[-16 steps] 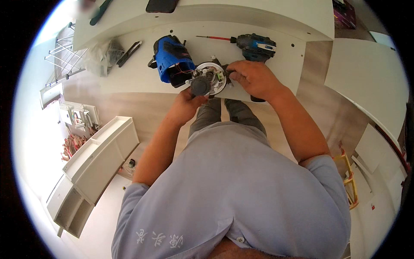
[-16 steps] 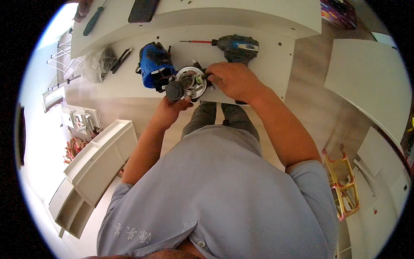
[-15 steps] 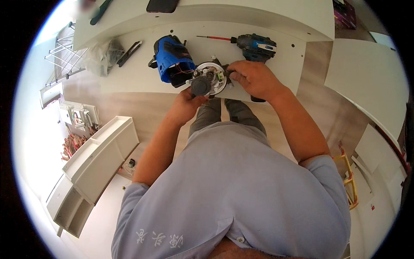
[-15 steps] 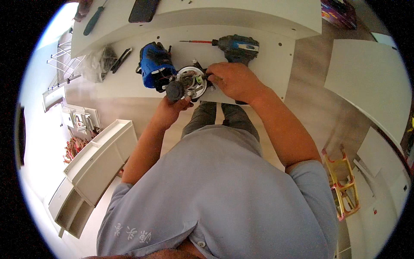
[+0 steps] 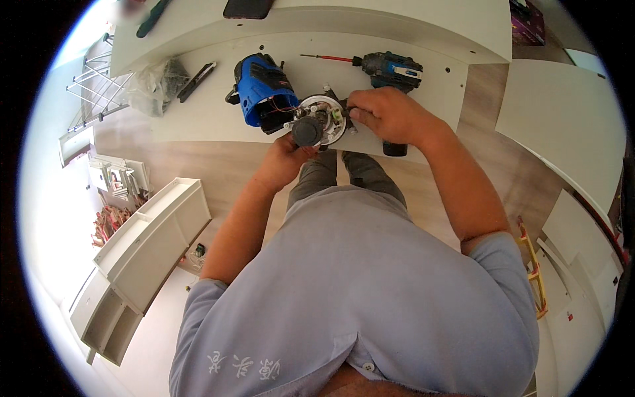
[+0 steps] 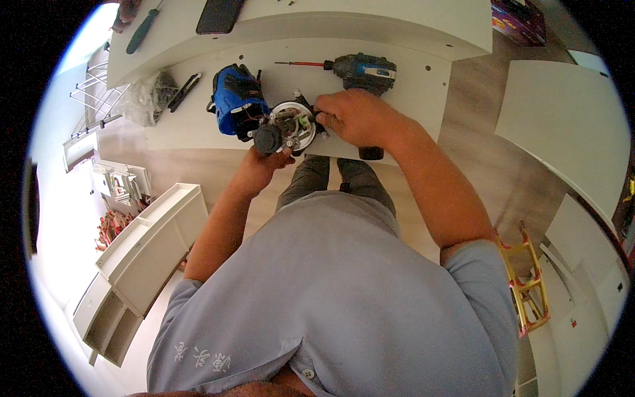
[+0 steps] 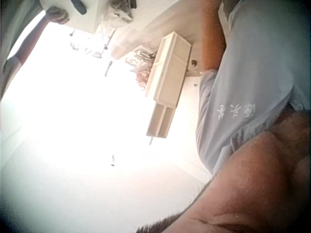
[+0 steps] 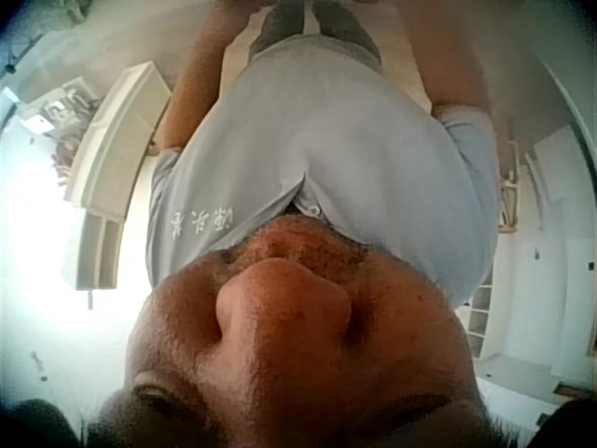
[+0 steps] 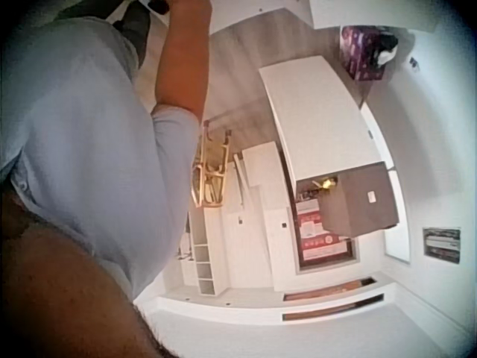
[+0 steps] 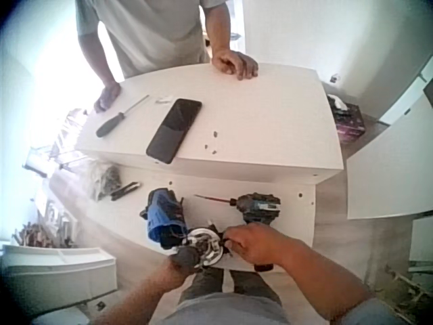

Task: The person disassembles a blue laser level by using a power drill and a screwdriver to remove screws from the base and then pulling the blue outer shell apart to reveal the internal circuit board, wiring, and motor.

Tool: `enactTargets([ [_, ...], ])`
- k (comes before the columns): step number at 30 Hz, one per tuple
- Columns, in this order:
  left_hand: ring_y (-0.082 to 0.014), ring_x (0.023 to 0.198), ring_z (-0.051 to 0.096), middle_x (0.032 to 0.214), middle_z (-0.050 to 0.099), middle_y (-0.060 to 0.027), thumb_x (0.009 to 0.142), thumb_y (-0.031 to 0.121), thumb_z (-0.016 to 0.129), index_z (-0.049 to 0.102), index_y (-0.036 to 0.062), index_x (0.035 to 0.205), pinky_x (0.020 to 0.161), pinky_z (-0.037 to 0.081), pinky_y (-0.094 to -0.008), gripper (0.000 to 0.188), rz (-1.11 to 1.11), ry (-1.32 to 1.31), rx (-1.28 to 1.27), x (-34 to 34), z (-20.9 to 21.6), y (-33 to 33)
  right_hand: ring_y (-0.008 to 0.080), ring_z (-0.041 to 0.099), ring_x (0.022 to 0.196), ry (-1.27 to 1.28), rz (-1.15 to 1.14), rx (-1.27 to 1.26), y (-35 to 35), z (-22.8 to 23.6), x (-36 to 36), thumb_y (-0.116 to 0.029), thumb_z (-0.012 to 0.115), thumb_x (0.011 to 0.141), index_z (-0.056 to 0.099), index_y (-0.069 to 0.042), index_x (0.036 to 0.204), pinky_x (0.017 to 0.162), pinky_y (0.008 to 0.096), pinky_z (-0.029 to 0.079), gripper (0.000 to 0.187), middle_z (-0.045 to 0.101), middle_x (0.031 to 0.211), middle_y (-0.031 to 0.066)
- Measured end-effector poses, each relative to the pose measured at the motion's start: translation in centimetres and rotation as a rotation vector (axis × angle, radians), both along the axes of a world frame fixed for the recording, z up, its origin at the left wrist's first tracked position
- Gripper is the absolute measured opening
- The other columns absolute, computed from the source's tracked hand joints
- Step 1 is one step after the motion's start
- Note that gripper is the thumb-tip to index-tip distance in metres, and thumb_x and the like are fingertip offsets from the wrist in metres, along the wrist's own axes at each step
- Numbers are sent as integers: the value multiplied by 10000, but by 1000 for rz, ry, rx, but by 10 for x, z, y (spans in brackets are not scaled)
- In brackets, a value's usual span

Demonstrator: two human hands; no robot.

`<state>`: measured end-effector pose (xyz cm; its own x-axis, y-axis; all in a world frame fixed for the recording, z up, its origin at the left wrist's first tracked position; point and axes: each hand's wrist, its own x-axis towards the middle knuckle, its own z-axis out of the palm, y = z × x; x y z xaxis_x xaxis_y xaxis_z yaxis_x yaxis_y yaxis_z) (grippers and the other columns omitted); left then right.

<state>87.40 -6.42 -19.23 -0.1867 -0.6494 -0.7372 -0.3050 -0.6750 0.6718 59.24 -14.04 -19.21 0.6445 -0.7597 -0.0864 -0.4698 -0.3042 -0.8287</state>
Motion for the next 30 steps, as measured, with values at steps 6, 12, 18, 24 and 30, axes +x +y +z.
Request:
enactTargets([
  [6, -146, 972, 663, 1075, 730, -83, 1015, 97, 617, 670, -32, 1180, 897, 549, -323, 216, -10, 57, 1, 2, -1, -1, 444, 625, 848, 19, 115, 105, -17, 8, -2, -263, 618, 1004, 647, -32, 1010, 713, 511, 484, 234, 672, 902, 201],
  [12, -164, 971, 657, 1066, 739, -75, 1015, 238, 676, 691, 10, 1183, 900, 540, -349, 284, -115, -37, -49, 6, -6, -1, 360, 631, 715, -51, 140, 142, -23, -3, -2, -251, 614, 1002, 651, -14, 985, 654, 462, 478, 241, 634, 777, 178],
  [18, -179, 1002, 665, 1091, 745, -91, 1002, 292, 705, 688, 5, 1218, 909, 534, -351, 359, -70, 6, -23, 8, -10, 1, 153, 516, 476, -82, 12, 743, -26, 11, 3, -216, 587, 1024, 646, -35, 923, 475, 320, 391, 216, 542, 640, 31],
  [24, -186, 983, 666, 1069, 742, -102, 996, 296, 712, 675, -35, 1199, 893, 538, -348, 390, -92, 27, -103, 7, -5, 1, 130, 467, 430, -123, -72, 1090, -34, 11, 5, -222, 611, 1012, 601, -65, 854, 426, 301, 322, 223, 491, 595, 0],
  [30, -173, 889, 653, 988, 727, -105, 982, 347, 732, 679, -28, 1122, 801, 545, -356, 404, -168, -43, -63, 13, -12, 4, 120, 500, 474, 4, -154, 998, -24, 23, 6, -279, 608, 1019, 614, -66, 882, 436, 289, 325, 253, 521, 607, 3],
])
